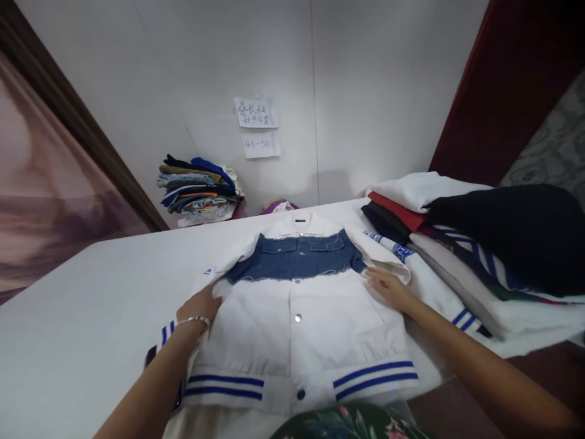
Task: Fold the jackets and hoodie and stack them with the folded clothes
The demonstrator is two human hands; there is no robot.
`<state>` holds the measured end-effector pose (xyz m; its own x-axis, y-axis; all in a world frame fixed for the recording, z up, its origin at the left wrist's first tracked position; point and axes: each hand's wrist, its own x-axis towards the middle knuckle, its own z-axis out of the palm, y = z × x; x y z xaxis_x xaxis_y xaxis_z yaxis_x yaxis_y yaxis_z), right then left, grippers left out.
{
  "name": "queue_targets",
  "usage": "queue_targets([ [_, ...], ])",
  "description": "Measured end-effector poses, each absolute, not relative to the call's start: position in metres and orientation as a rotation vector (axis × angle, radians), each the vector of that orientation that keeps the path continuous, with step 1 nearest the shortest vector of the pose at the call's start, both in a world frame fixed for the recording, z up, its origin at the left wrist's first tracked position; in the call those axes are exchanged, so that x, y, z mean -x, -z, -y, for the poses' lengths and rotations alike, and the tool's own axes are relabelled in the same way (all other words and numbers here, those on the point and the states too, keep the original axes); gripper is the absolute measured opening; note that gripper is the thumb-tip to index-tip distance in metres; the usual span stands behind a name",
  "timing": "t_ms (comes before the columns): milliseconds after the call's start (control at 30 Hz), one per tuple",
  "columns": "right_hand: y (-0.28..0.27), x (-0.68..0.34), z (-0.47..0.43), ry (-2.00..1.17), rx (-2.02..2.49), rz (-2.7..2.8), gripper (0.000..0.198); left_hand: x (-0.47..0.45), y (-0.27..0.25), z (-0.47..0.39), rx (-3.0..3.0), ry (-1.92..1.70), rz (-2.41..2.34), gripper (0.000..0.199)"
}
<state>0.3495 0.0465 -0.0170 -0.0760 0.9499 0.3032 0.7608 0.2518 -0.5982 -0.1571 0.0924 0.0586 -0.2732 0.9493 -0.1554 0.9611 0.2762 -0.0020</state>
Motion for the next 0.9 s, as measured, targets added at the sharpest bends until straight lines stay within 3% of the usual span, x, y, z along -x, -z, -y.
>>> queue_targets([
  [233,-0.018,-0.411,-0.026,0.251,1.728,1.69,0.042,0.115,-0.056,-0.067,-2.5,-0.26,-2.127,0.043],
  [333,-0.004,-0.435,-0.007,0.148,2.047,1.672,0.054,0.102,-0.041,-0.061,-2.578,-0.258,-2.02,0.049],
  [433,0.019,-0.446,0.011,0.024,2.259,1.634,0.059,0.1,-0.017,-0.059,-2.371,0.003,-2.116,0.058],
  [633,0.047,-0.449,0.021,0.233,2.238,1.674,0.052,0.105,0.011,-0.058,-2.194,0.103,-2.161,0.065],
  [900,0.043,-0.452,0.013,0.09,2.19,1.672,0.049,0.096,-0.005,-0.055,-2.095,0.068,-2.169,0.062],
])
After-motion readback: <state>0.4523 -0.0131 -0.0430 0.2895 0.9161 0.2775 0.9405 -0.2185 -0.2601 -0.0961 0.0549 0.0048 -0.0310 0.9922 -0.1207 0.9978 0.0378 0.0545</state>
